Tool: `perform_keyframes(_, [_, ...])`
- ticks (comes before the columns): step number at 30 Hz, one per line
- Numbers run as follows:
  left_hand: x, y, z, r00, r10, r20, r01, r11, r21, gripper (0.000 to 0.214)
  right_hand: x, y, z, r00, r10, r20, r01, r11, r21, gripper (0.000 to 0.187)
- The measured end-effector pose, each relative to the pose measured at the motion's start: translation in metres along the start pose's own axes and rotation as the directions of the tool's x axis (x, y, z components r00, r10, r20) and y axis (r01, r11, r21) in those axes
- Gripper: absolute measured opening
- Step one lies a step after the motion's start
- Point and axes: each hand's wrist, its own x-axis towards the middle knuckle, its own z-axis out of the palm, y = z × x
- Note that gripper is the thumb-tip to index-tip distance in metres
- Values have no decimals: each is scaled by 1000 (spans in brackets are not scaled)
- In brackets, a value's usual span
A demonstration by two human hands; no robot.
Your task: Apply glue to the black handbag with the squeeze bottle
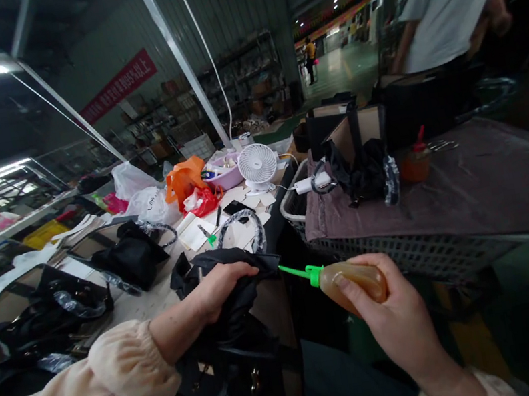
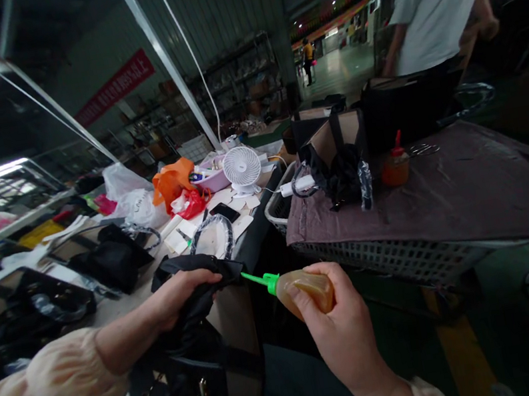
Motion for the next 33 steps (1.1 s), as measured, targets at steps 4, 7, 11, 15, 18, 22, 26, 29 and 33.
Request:
perform_keyframes(4, [0, -2, -4, 999, 27, -44, -26, 999, 26, 18, -7, 4, 7, 976, 213, 36, -216, 971, 100, 40])
perform_keyframes(7, [0, -3, -4, 997, 45, -64, -43, 998, 46, 18, -10, 9, 16, 961, 275, 42, -278, 947, 164, 43])
perform_keyframes(11, [-2, -5, -4, 996, 39, -78, -35, 998, 55, 20, -11, 16, 27, 940, 335, 65, -338, 891, 304, 44])
perform_keyframes(15, [-4, -7, -6, 994, 67, -88, -62, 997, 53, 20, -13, 17, 37, 915, 390, 106, -397, 819, 414, 43])
perform_keyframes(18, [-5, -8, -10, 992, 84, -93, -79, 995, 56, 21, -17, 14, 39, 886, 429, 177, -459, 752, 473, 44])
perform_keyframes(22, [-6, -9, -15, 992, 80, -102, -76, 996, 50, 21, -23, 10, 36, 853, 464, 240, -517, 688, 509, 48])
perform_keyframes(26, [-6, -9, -15, 992, 73, -102, -69, 997, 42, 19, -20, 7, 35, 867, 462, 188, -487, 704, 516, 48])
perform_keyframes(29, [-7, -9, -13, 993, 71, -97, -67, 997, 44, 19, -18, 6, 38, 864, 471, 179, -486, 686, 541, 49])
perform_keyframes(33, [-7, -9, -13, 993, 80, -89, -76, 996, 46, 19, -21, 7, 39, 868, 457, 193, -484, 695, 531, 47])
